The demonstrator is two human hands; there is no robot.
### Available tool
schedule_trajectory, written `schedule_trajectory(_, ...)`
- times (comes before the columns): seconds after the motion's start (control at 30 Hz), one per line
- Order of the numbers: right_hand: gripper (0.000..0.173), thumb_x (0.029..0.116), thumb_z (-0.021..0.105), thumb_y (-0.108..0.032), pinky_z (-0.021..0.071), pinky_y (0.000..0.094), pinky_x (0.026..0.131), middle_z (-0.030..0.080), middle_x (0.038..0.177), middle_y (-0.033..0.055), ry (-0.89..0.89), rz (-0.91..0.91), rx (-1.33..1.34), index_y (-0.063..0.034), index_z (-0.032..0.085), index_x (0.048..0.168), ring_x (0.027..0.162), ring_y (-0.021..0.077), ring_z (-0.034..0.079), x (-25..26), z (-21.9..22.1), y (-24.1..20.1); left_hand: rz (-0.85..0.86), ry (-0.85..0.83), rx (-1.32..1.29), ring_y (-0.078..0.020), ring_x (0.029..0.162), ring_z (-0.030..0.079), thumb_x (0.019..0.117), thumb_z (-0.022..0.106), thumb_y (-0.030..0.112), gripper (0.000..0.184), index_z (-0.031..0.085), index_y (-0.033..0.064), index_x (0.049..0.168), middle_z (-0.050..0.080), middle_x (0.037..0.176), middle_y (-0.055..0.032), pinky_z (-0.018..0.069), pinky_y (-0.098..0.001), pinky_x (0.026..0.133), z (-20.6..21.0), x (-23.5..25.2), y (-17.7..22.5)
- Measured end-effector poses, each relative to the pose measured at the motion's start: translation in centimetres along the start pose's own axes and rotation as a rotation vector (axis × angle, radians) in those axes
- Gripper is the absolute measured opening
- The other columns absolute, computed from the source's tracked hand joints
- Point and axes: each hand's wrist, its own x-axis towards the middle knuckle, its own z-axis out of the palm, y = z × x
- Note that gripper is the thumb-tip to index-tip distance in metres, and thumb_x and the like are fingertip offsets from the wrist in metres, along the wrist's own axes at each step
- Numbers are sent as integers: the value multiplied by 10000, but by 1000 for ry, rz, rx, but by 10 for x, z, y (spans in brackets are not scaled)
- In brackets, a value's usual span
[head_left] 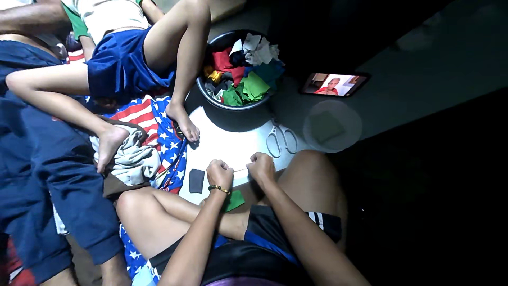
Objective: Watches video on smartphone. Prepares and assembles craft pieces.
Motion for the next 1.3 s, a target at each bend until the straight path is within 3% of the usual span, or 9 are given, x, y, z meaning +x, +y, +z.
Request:
schedule_trajectory(0.13,213,920,714,-80,502,551,932,709,1101,206,3,-10,21,-8,714,1120,1093,364,663,1,0,2,-161,-6,-263,-262,917,665,861,752,34,128,686,-45,938,695,954,-170,534,-446,858,1,-2,6)
schedule_trajectory(0.23,215,898,737,-65,506,562,908,713,1068,207,21,-19,35,-11,717,1106,1063,374,669,2,-2,3,-251,-64,-474,-240,844,627,827,747,-66,264,601,-58,1047,631,927,-169,550,-409,792,1,5,1)
schedule_trajectory(0.4,199,830,802,-7,516,537,822,681,937,208,66,-43,224,31,696,994,896,351,656,8,-5,10,-27,-183,-518,-150,785,596,880,669,-116,96,631,-66,953,625,886,-113,533,-318,767,3,6,-11)
schedule_trajectory(0.5,228,792,809,36,537,500,783,675,889,176,74,-29,335,28,687,985,828,304,656,12,-4,14,-17,-325,-582,-103,846,644,934,575,-126,196,707,-56,1062,714,984,-108,532,-268,794,0,2,-12)
schedule_trajectory(0.77,279,774,791,88,521,431,749,666,932,152,91,-46,504,26,684,1024,821,243,619,19,0,20,-96,-527,-888,-150,967,643,957,467,-150,359,635,-62,1262,640,1271,-164,543,-307,835,8,3,-19)
schedule_trajectory(0.93,275,811,789,71,546,372,749,657,960,162,108,-56,774,56,655,1050,808,207,626,19,3,20,-90,-337,-992,-175,966,654,939,507,-163,415,606,-60,1329,593,1374,-208,555,-324,824,20,1,-16)
schedule_trajectory(1.1,468,887,755,33,556,278,705,678,922,147,-63,7,990,78,502,1278,739,134,650,5,-3,10,8,-248,-1015,-159,1034,652,942,524,-158,396,604,-81,1322,607,1365,-209,545,-304,880,23,0,-11)
schedule_trajectory(1.2,303,862,732,103,566,284,663,666,865,115,-13,-142,911,54,524,1077,698,131,655,1,0,10,67,-206,-962,-171,1122,640,946,541,-136,391,614,-76,1325,602,1385,-215,529,-314,942,24,-1,-9)
schedule_trajectory(1.3,97,882,719,71,558,274,735,678,902,107,33,-280,774,55,679,969,780,117,645,-1,2,13,100,-174,-958,-182,1199,619,945,552,-131,390,611,-85,1328,596,1401,-223,504,-318,1006,23,-5,-5)
